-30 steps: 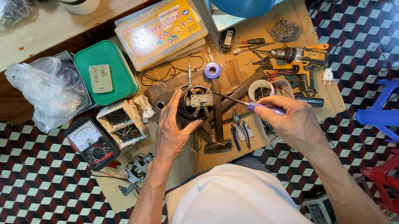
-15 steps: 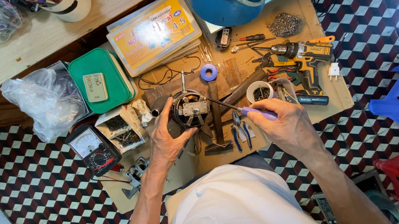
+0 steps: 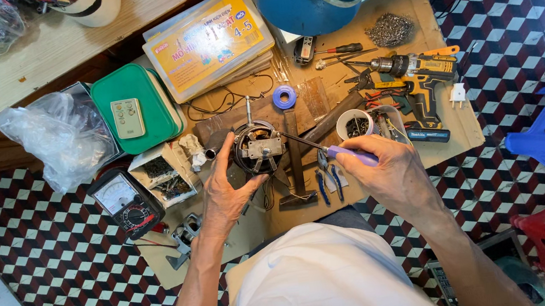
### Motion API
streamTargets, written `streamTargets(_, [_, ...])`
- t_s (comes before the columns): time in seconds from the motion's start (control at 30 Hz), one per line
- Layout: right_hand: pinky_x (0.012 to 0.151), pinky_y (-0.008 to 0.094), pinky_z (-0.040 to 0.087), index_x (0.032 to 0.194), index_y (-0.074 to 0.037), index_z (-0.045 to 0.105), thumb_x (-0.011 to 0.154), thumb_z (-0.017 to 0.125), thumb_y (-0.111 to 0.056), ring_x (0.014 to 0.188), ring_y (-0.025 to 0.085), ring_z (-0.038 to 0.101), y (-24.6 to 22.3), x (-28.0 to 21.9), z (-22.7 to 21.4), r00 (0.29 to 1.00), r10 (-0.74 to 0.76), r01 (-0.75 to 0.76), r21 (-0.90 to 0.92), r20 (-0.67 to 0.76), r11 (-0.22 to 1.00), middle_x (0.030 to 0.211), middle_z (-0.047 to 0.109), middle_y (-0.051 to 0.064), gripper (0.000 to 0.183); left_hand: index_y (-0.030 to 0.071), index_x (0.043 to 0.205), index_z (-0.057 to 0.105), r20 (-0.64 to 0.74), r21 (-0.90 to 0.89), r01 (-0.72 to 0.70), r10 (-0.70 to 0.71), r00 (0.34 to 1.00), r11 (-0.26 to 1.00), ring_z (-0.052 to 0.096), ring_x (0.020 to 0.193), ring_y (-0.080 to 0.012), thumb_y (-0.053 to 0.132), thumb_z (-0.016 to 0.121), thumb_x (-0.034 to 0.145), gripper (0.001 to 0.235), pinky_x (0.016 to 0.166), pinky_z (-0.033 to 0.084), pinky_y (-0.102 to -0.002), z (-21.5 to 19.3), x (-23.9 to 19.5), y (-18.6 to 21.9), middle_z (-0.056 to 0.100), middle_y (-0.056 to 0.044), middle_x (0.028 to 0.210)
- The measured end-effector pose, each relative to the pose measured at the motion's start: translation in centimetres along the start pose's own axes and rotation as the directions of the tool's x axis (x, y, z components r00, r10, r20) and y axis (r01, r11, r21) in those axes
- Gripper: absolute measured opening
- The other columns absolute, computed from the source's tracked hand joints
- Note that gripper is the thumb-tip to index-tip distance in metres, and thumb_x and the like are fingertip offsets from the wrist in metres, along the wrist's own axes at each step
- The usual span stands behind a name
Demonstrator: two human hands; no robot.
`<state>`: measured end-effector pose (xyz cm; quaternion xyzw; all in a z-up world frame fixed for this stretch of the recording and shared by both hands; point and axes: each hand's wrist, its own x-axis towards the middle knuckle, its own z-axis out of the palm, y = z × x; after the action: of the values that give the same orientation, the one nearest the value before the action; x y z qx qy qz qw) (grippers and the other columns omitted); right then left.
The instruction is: The person disassembles an electric motor using a screwdriver and a power drill, removes the rotor, and wipes the stator with a cloth. The person then reassembles the motor components on the workbench.
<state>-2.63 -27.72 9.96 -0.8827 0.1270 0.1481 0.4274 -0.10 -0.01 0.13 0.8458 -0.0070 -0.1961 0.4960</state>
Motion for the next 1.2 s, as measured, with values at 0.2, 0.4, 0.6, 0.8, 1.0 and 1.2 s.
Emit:
streamTargets(0.2, [0.069,0.028,0.058,0.110,-0.006,0.076,0.089,0.074,-0.026,0.079,0.015,0.074,0.1,0.1,0.1,1.000,-0.006,0.006,0.011,-0.005,1.000,0.095,0.077,0.009,0.030,0.020,0.156,0.034,0.002,-0.009,0.002,-0.002,1.000,1.000,0.051,0.140,-0.0292,0.020,0.090,0.073,0.100,0.118,0.040,-0.043,-0.1,0.0,0.4,0.050,-0.016,0.154])
streamTargets(0.4, [0.069,0.029,0.058,0.110,-0.006,0.076,0.089,0.074,-0.027,0.079,0.016,0.074,0.5,0.1,0.1,1.000,-0.008,0.008,-0.043,0.004,0.999,0.096,0.077,0.009,0.030,0.019,0.156,0.034,-0.001,-0.022,-0.028,0.028,1.000,0.999,0.051,0.141,-0.0291,0.019,0.090,0.073,0.100,0.118,0.040,-0.043,-0.1,0.0,0.1,0.050,-0.016,0.154])
streamTargets(0.6, [0.071,0.030,0.058,0.110,-0.006,0.077,0.090,0.073,-0.027,0.082,0.017,0.074,0.7,0.1,0.2,1.000,-0.029,0.029,-0.040,0.005,0.999,0.097,0.077,0.009,0.030,0.020,0.156,0.034,-0.004,-0.021,-0.024,0.024,1.000,0.999,0.051,0.141,-0.0289,0.020,0.090,0.073,0.100,0.118,0.041,-0.043,0.0,0.1,-0.3,0.050,-0.016,0.154])
streamTargets(0.8, [0.059,0.034,0.058,0.101,-0.005,0.076,0.093,0.067,-0.029,0.064,0.018,0.070,-1.2,0.9,-0.6,0.992,-0.019,0.040,-0.171,0.126,0.984,0.080,0.074,0.009,0.027,0.022,0.156,0.033,0.005,-0.002,-0.038,0.038,0.999,0.999,0.048,0.141,-0.0315,0.021,0.090,0.074,0.100,0.118,0.039,-0.045,0.3,0.1,-1.0,0.048,-0.017,0.155])
streamTargets(1.0, [0.047,0.038,0.055,0.081,-0.001,0.071,0.100,0.061,-0.030,0.046,0.019,0.063,-5.4,6.7,-2.2,0.915,0.049,0.184,-0.523,0.400,0.833,0.052,0.059,0.010,0.035,0.023,0.157,0.032,0.013,-0.010,-0.050,0.050,0.999,0.999,0.054,0.138,-0.0297,0.022,0.089,0.074,0.100,0.118,0.042,-0.044,0.2,0.1,-1.2,0.052,-0.015,0.153])
streamTargets(1.2, [0.047,0.038,0.053,0.067,-0.004,0.068,0.098,0.059,-0.014,0.049,0.023,0.065,-6.3,7.3,-1.1,0.831,-0.146,0.495,-0.593,0.537,0.635,0.053,0.062,0.009,0.034,0.020,0.157,0.033,-0.001,-0.027,-0.061,0.061,0.998,0.998,0.053,0.139,-0.0296,0.018,0.088,0.076,0.098,0.117,0.043,-0.042,0.1,0.0,-0.7,0.051,-0.017,0.153])
